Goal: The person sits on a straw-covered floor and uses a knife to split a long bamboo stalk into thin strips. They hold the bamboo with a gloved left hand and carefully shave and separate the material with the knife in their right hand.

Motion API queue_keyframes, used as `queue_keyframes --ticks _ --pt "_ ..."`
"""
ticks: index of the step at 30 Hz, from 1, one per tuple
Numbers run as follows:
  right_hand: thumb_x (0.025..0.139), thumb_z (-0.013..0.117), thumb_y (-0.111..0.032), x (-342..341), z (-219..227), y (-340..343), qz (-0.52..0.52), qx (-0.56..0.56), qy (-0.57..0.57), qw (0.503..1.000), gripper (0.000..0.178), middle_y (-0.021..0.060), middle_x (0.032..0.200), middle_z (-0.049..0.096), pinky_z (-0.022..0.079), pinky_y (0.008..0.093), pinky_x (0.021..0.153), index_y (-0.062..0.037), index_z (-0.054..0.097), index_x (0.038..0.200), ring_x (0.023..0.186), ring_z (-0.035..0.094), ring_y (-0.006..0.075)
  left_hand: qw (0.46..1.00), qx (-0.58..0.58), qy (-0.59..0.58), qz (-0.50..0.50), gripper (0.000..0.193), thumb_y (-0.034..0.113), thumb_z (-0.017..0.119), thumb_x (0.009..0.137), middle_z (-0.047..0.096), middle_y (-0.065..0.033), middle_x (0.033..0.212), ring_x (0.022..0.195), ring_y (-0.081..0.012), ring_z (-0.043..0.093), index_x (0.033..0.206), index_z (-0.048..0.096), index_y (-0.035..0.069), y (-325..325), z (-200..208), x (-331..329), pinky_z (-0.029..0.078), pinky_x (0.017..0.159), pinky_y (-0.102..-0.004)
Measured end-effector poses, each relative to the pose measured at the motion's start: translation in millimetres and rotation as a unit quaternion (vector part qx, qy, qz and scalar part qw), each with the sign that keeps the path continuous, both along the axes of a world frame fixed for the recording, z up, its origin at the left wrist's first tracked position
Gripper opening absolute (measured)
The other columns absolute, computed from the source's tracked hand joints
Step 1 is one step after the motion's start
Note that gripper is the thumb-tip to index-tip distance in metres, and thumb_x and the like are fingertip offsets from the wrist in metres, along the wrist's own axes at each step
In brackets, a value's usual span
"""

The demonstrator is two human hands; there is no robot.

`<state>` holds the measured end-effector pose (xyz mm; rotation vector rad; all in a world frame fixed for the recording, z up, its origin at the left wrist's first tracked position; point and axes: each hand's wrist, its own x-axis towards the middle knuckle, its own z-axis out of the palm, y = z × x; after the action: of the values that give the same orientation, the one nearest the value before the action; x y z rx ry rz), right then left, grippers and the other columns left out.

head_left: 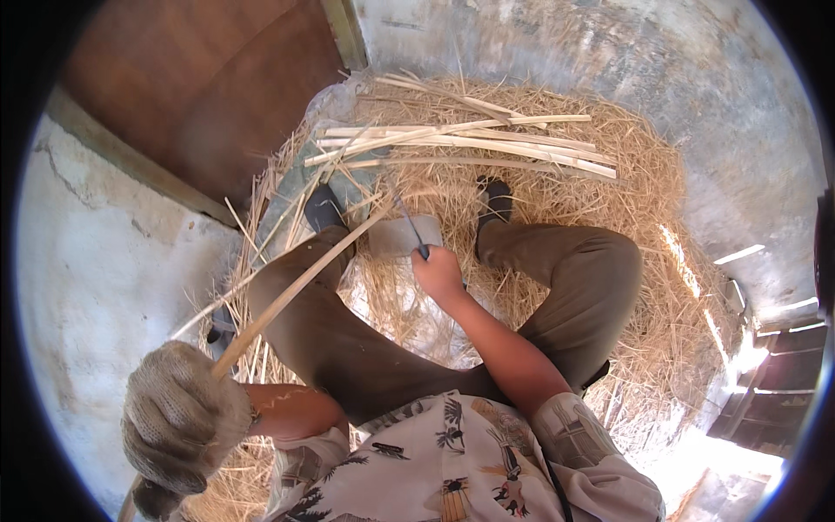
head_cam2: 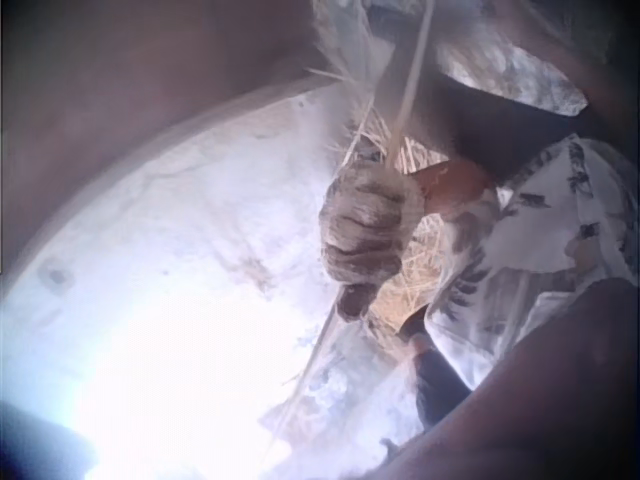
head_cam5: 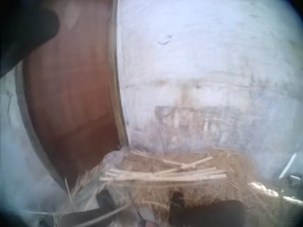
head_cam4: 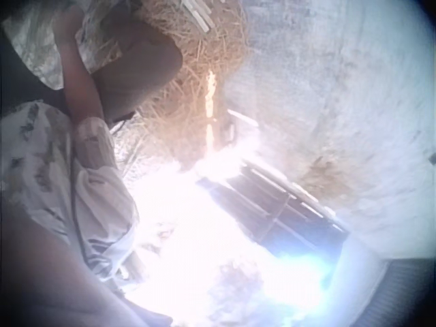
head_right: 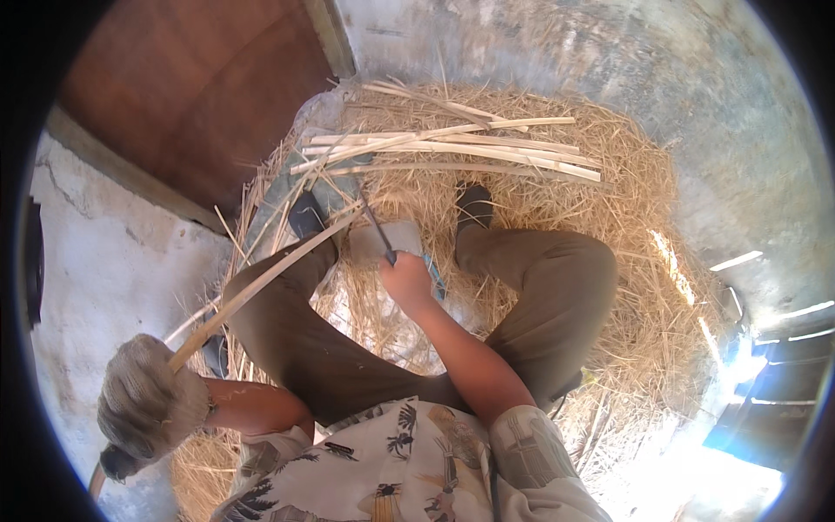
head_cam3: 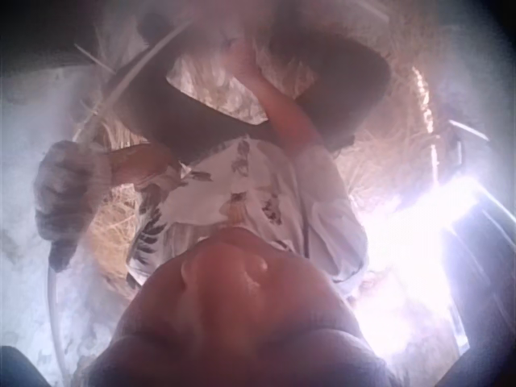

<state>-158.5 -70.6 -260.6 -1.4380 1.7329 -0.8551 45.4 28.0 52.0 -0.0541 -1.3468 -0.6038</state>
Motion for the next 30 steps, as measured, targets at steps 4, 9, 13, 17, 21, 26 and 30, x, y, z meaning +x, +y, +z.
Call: queue_keyframes --ticks 4,9,13,17,21,26,30 --pt "0.087 0.061 -0.028 9 39 6 0.128 -0.145 0.035 0.981 0.026 0.022 0.074 0.066 0.053 0.0476 0.066 -0.0044 0.071 0.087 0.069 0.066 0.0407 0.997 0.043 0.065 0.024 0.049 0.04 0.063 0.082 0.04 0.0093 0.036 0.029 -0.0032 0.036 0.041 0.045 0.021 10 0 -2 0.032 0.034 -0.0166" --pt "0.086 0.062 -0.032 1 -12 -1 -0.004 0.05 0.057 0.997 0.029 0.0225 0.076 0.067 0.053 0.0481 0.068 -0.0044 0.072 0.087 0.072 0.067 0.0387 0.997 0.003 0.075 -0.034 0.042 0.031 0.059 0.085 0.043 0.0066 0.04 0.032 -0.0043 0.039 0.047 0.05 0.016 10 -20 22 0.033 0.036 -0.0172" --pt "0.086 0.062 -0.033 2 -29 -2 -0.019 0.111 0.03 0.993 0.031 0.0227 0.071 0.066 0.052 0.0477 0.067 -0.0042 0.072 0.086 0.071 0.068 0.038 0.995 -0.033 -0.033 -0.09 0.036 0.015 0.058 0.089 0.048 0.0021 0.043 0.034 -0.0072 0.046 0.054 0.058 0.01 -3 -19 15 0.038 0.034 -0.0195" --pt "0.085 0.064 -0.034 14 16 5 0.011 -0.029 -0.055 0.998 0.031 0.0243 0.066 0.063 0.051 0.0485 0.065 -0.0032 0.072 0.085 0.068 0.067 0.0389 0.977 -0.094 -0.105 -0.158 0.037 0.016 0.062 0.087 0.044 0.0042 0.04 0.032 -0.0039 0.044 0.051 0.055 0.01 -30 -5 -10 0.035 0.032 -0.0195" --pt "0.083 0.065 -0.034 -1 38 -1 0.057 -0.013 0.038 0.998 0.031 0.0215 0.08 0.069 0.054 0.0464 0.075 -0.0052 0.074 0.092 0.082 0.069 0.0382 0.985 -0.09 -0.092 -0.112 0.042 0.019 0.063 0.087 0.043 0.0066 0.038 0.031 -0.002 0.041 0.047 0.049 0.014 -20 -10 -14 0.033 0.032 -0.0186" --pt "0.088 0.062 -0.033 -13 -21 -10 -0.097 0.162 0.076 0.979 0.03 0.0202 0.082 0.07 0.054 0.0463 0.075 -0.0047 0.072 0.091 0.081 0.068 0.0396 0.996 -0.05 -0.02 -0.075 0.046 0.03 0.061 0.09 0.037 0.0121 0.037 0.03 -0.0007 0.035 0.047 0.048 0.021 3 -16 -7 0.028 0.035 -0.0175" --pt "0.085 0.064 -0.032 -13 3 -11 -0.02 0.109 0.043 0.993 0.029 0.0197 0.084 0.07 0.055 0.0459 0.076 -0.0063 0.074 0.095 0.082 0.069 0.0378 0.997 -0.041 -0.037 -0.056 0.045 0.032 0.06 0.09 0.038 0.0118 0.038 0.031 -0.0013 0.034 0.048 0.048 0.02 -5 -11 -13 0.028 0.036 -0.0182"
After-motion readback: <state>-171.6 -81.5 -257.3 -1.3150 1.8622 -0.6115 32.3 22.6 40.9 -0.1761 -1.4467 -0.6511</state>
